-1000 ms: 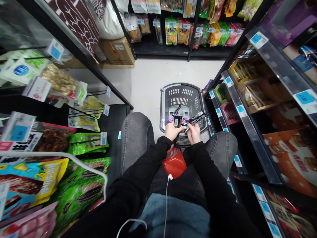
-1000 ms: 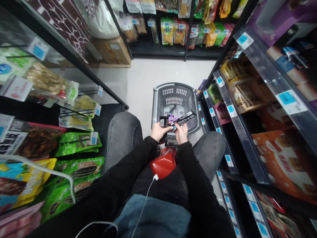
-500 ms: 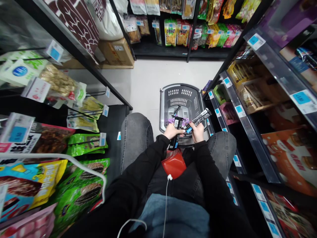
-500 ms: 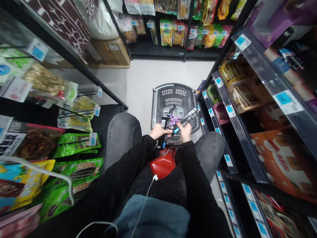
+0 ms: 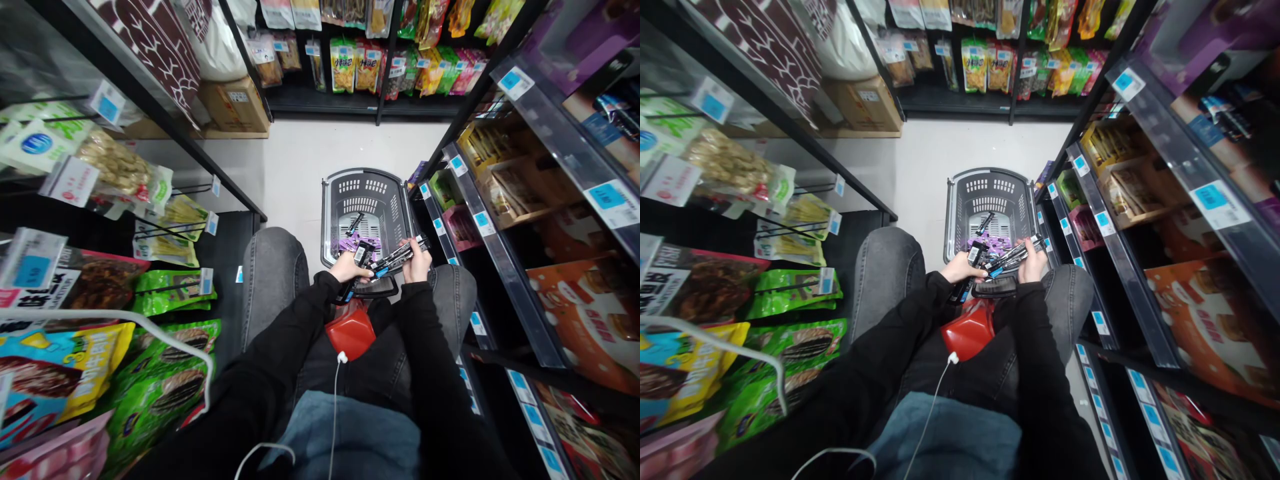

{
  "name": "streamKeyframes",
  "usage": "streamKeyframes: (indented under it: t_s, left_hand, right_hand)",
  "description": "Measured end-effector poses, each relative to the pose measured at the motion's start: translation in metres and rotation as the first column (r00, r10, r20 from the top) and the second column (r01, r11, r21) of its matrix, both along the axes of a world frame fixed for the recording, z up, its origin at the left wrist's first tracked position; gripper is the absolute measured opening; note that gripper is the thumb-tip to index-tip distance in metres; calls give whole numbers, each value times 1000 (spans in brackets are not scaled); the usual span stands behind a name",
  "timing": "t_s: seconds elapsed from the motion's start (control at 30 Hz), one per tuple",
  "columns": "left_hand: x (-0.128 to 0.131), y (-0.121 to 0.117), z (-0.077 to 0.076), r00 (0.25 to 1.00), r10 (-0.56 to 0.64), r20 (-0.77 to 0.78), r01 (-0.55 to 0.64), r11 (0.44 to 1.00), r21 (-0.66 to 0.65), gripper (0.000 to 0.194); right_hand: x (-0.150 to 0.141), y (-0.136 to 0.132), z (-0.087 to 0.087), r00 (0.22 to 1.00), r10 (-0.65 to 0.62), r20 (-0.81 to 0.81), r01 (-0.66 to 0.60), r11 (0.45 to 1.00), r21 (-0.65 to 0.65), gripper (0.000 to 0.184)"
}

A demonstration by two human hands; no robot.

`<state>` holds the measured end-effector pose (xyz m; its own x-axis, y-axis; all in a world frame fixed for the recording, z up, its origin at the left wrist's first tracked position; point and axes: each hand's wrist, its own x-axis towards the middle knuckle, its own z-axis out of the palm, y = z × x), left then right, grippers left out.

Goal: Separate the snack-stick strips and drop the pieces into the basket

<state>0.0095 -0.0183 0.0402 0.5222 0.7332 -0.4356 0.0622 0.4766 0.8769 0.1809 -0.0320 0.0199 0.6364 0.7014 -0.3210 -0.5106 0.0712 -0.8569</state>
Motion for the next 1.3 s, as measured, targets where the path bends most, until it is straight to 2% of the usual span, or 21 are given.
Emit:
streamKeyframes:
  t_s: [0.07, 0.2, 0.3, 0.4, 0.47, 0.57, 0.63, 0.7, 0.8, 0.87, 1.0, 1.13, 1.2, 1.27, 1.3]
  left_hand:
    - [-3, 5, -2, 1000, -11, -23, 11, 1000, -17, 31]
    - [-9, 14, -10, 998, 58, -33, -59, 998, -33, 32]
    - [-13, 18, -14, 999, 52, 0, -52, 998, -29, 31]
    - [-15, 19, -15, 1000, 12, -19, -12, 1000, -21, 30]
    - [-16, 20, -15, 998, 35, -56, -36, 999, -20, 31]
    - [-18, 24, -15, 975, 210, -77, -213, 976, -32, 28]
    - [-19, 29, -14, 919, 394, -32, -395, 916, -66, 26]
    - [-20, 33, -12, 837, 546, 45, -534, 831, -153, 27]
    - [-21, 37, -9, 727, 670, 151, -609, 730, -310, 24]
    - [-20, 37, -8, 677, 707, 203, -616, 696, -369, 21]
    - [-22, 37, -7, 618, 728, 296, -601, 681, -419, 19]
    - [-24, 36, -7, 611, 721, 327, -600, 691, -403, 25]
    - [-23, 36, -7, 606, 725, 328, -602, 687, -406, 27]
    - [-21, 36, -9, 596, 728, 338, -596, 683, -423, 27]
    - [-19, 36, -9, 587, 730, 350, -590, 682, -433, 26]
  right_hand:
    - [7, 0, 2, 999, 40, -16, -39, 999, 3, 29]
    - [17, -1, 5, 988, 129, -83, -132, 991, -27, 38]
    - [19, 0, 4, 989, 115, -92, -116, 993, -12, 37]
    - [23, 1, 0, 998, 23, 54, -21, 999, -31, 28]
    - [28, 0, -5, 977, 24, 214, -4, 996, -90, 25]
    - [41, -3, -11, 875, 13, 484, 97, 975, -201, 27]
    - [47, -5, -16, 808, -35, 588, 201, 955, -219, 26]
    - [48, -6, -21, 815, -58, 576, 219, 952, -214, 22]
    - [38, -3, -28, 878, 11, 479, 100, 974, -204, 20]
    - [26, 1, -35, 892, 89, 442, 12, 975, -221, 20]
    - [11, 12, -48, 881, 251, 401, -100, 927, -362, 16]
    - [14, 15, -50, 858, 346, 379, -149, 874, -462, 16]
    - [12, 12, -43, 862, 385, 328, -218, 868, -446, 14]
    - [4, 7, -31, 856, 489, 169, -413, 843, -345, 22]
    - [-1, 4, -24, 822, 565, 71, -534, 807, -251, 29]
